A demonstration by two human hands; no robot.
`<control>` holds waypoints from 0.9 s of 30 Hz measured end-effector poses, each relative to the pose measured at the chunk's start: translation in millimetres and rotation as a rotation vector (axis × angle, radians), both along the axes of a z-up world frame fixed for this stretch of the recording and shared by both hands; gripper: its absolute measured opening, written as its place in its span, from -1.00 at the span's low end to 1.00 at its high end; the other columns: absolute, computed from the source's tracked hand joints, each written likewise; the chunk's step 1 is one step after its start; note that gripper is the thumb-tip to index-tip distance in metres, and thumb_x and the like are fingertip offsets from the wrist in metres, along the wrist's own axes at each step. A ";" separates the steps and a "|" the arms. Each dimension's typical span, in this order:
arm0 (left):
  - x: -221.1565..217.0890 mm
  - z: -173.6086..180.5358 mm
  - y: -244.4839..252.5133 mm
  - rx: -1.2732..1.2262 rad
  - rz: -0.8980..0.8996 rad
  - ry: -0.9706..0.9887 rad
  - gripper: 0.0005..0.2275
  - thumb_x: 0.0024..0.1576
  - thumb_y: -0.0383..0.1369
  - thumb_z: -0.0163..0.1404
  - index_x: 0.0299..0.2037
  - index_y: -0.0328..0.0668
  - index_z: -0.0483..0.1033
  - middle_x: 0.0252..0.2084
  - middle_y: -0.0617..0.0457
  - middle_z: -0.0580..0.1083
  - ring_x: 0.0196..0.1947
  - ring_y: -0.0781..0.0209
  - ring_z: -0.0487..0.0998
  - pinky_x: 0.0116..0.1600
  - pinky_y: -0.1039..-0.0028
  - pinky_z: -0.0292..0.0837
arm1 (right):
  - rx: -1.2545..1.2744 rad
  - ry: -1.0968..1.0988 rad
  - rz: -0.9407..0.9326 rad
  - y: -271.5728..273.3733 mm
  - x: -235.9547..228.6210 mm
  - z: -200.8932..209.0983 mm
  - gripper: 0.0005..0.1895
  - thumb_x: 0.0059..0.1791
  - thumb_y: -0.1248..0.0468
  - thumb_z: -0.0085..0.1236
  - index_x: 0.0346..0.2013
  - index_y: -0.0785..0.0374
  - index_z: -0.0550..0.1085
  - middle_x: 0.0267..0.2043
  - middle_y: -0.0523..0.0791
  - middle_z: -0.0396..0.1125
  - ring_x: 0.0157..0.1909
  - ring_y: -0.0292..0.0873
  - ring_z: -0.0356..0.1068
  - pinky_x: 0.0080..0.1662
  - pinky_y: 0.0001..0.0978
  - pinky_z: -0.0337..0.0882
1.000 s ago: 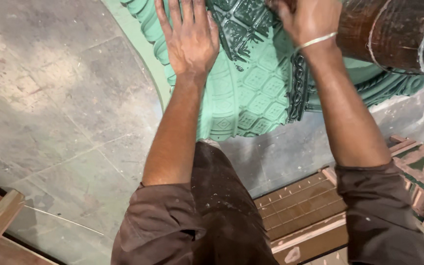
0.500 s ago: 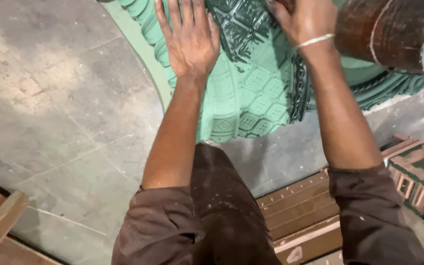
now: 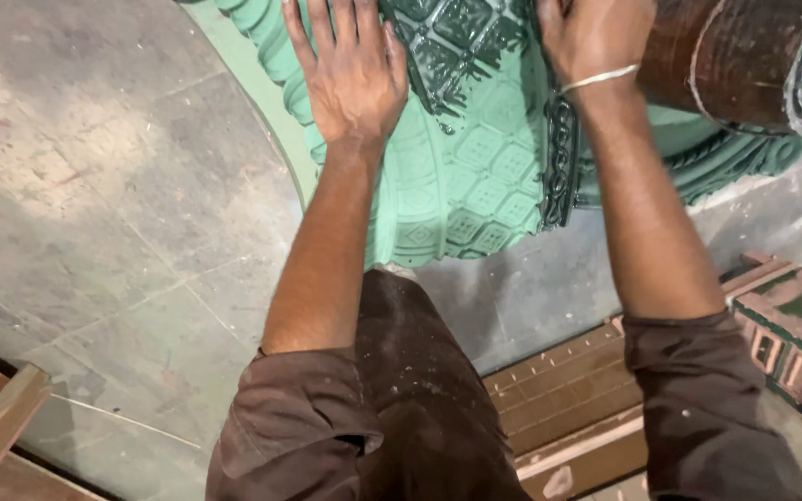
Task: The person applies dark green paint to the carved edges and patterned surfaces of a light green furniture piece using a cloth. They repeatedly dip the cloth into a paint can and rub the paint into the details of the object.
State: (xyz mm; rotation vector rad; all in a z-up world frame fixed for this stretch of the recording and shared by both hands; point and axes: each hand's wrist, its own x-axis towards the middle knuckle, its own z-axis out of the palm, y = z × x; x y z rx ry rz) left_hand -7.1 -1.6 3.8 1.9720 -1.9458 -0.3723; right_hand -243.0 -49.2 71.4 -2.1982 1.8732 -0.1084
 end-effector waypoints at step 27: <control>1.4 17.8 -6.2 0.202 -0.015 -0.029 -0.44 0.38 -0.21 -0.22 0.56 -0.24 0.03 0.62 -0.07 -0.11 0.61 -0.05 -0.21 0.60 -0.05 -0.43 | 0.078 -1.081 -0.640 50.8 -151.8 177.6 -0.70 0.06 0.40 0.20 0.08 0.28 0.41 0.08 -0.06 0.43 0.11 -0.17 0.50 0.21 -0.34 0.58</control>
